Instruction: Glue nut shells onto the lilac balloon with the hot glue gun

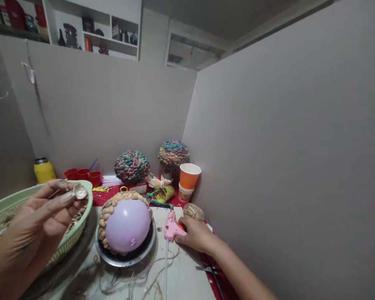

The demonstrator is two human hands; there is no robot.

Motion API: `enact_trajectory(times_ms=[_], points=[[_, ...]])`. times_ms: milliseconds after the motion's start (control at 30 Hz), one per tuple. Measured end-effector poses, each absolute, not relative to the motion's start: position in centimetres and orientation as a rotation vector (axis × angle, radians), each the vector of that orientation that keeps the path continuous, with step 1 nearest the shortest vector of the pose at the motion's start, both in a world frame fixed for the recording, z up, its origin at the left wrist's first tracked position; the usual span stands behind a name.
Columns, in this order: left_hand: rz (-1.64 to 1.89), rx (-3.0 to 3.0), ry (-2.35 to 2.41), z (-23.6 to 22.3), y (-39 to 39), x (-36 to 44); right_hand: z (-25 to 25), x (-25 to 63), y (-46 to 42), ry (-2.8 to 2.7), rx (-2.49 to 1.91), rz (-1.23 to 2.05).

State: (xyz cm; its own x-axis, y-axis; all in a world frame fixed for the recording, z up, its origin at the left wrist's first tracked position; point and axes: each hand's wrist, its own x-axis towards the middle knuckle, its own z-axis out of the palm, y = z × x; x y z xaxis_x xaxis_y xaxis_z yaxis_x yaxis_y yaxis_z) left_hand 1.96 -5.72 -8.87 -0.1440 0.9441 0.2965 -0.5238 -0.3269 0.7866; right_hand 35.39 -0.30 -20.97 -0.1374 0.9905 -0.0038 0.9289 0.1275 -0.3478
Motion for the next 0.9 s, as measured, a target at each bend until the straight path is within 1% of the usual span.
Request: enact_trajectory(times_ms=[167, 300, 400, 567, 767, 900], points=[[1.68, 0.95, 0.651, -9.1, -5.7, 2.2, -17.2, 34.7, -1.2, -2.089, -1.702, 0.339], [1.675, 0.941, 0.702, -9.4, -5.3, 2.4, -15.0, 32.7, 0.7, -1.986, -1.437, 0.44], [1.663, 0.931, 0.741, -9.5, -5.2, 2.5, -14.9, 30.7, 3.6, -1.944, -1.283, 0.577], [1.686, 0.941, 0.757, -9.5, -5.2, 2.4, -15.8, 27.4, 7.1, -1.999, -1.185, 0.775], [1.676, 0.959, 0.739, -9.7, -4.9, 2.6, -15.7, 25.4, 7.4, -2.132, -1.076, 0.907], [1.681, 0.973, 0.742, -9.7, -5.0, 2.7, -15.7, 24.8, 6.4, -2.158, -0.994, 0.901]])
